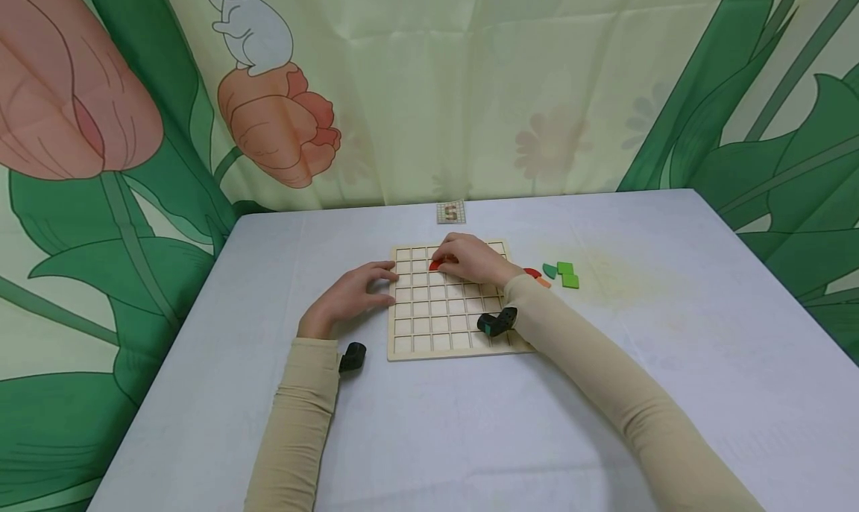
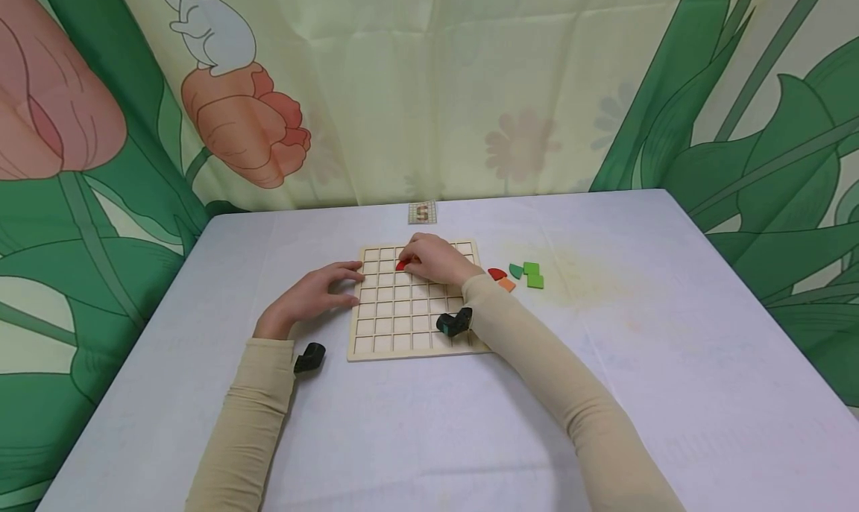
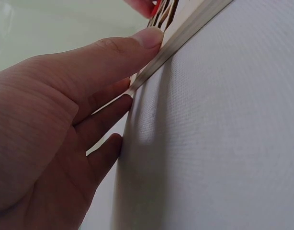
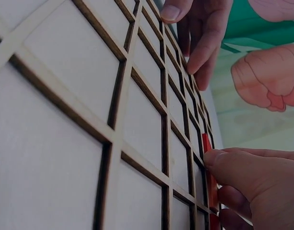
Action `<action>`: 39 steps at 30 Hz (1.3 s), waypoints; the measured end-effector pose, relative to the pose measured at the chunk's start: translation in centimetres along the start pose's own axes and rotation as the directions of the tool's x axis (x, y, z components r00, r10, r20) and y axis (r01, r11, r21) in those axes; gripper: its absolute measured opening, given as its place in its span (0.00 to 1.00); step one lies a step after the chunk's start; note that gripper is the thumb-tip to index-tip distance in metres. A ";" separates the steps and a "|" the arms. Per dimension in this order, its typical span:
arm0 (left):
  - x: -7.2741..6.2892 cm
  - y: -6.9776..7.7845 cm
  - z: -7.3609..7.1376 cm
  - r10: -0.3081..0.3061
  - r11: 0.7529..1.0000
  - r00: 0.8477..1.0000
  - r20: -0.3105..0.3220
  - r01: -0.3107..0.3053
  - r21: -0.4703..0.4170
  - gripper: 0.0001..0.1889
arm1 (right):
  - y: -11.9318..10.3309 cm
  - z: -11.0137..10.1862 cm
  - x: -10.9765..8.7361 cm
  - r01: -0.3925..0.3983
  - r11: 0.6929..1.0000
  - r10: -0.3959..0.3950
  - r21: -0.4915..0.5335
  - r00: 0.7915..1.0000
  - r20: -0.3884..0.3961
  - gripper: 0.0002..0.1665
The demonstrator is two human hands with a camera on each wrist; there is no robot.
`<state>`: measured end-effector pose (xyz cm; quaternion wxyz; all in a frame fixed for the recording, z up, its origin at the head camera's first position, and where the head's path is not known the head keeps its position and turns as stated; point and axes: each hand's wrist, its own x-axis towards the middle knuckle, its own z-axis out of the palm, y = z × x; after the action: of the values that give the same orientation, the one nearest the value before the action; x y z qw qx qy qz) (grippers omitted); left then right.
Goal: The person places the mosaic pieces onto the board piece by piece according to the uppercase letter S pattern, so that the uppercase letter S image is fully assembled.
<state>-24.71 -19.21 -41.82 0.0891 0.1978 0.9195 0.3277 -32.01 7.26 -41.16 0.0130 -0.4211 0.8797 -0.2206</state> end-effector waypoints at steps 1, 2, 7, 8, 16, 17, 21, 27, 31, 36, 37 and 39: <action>0.0 0.0 0.0 -0.001 1.000 1.000 0.001 0.001 0.001 0.23 | 0.0 0.0 0.0 -0.003 1.000 0.003 0.001 1.000 0.001 0.12; 0.0 0.0 0.0 -0.002 1.000 1.000 0.002 0.002 0.002 0.23 | 0.1 0.1 0.0 -0.006 1.000 0.006 0.003 1.000 0.003 0.12; 0.1 -0.1 0.1 0.001 1.000 1.000 0.002 -0.001 0.012 0.23 | 0.2 0.1 -0.1 -0.014 1.000 0.014 0.015 1.000 0.002 0.12; 0.1 -0.1 0.1 0.001 1.000 1.000 0.002 -0.001 0.012 0.23 | 0.2 0.1 -0.1 -0.012 1.000 0.012 0.016 1.000 -0.001 0.12; 0.0 0.0 0.1 -0.002 1.000 1.000 0.002 0.002 0.005 0.23 | 0.4 -0.4 -1.3 -0.042 0.996 0.047 0.082 0.997 -0.061 0.15; -0.1 0.0 0.1 -0.006 1.000 1.000 0.003 0.006 0.004 0.23 | 0.5 -0.5 -1.5 -0.057 0.994 0.063 0.094 0.996 -0.069 0.15; -0.2 0.1 0.1 -0.011 1.000 1.000 0.004 0.011 0.004 0.24 | 1.2 -0.9 -2.9 -0.146 0.979 0.160 0.144 0.982 -0.095 0.16; -0.3 0.0 0.0 -0.015 1.000 1.000 0.002 0.015 0.008 0.24 | 2.1 -2.3 -6.1 -0.259 0.943 0.288 0.211 0.949 -0.126 0.18; -0.4 -0.1 0.0 -0.016 1.000 1.000 -0.001 0.016 0.014 0.24 | 3.2 -3.0 -8.6 -0.324 0.919 0.361 0.226 0.920 -0.151 0.19; -0.5 -0.1 0.0 -0.019 1.000 1.000 0.002 0.019 0.001 0.24 | 4.6 -3.9 -11.8 -0.429 0.866 0.477 0.259 0.864 -0.164 0.22; -0.5 -0.1 0.0 -0.020 1.000 1.000 0.002 0.020 0.000 0.24 | 4.9 -4.1 -12.5 -0.446 0.856 0.495 0.263 0.854 -0.163 0.23; -0.4 -0.1 0.1 -0.019 1.000 1.000 0.004 0.019 0.002 0.24 | 5.5 -4.5 -13.7 -0.478 0.837 0.527 0.266 0.835 -0.159 0.25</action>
<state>-24.35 -19.43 -41.91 0.0939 0.1899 0.9215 0.3255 -28.11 22.19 -41.50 0.0162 -0.1419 0.9259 -0.3497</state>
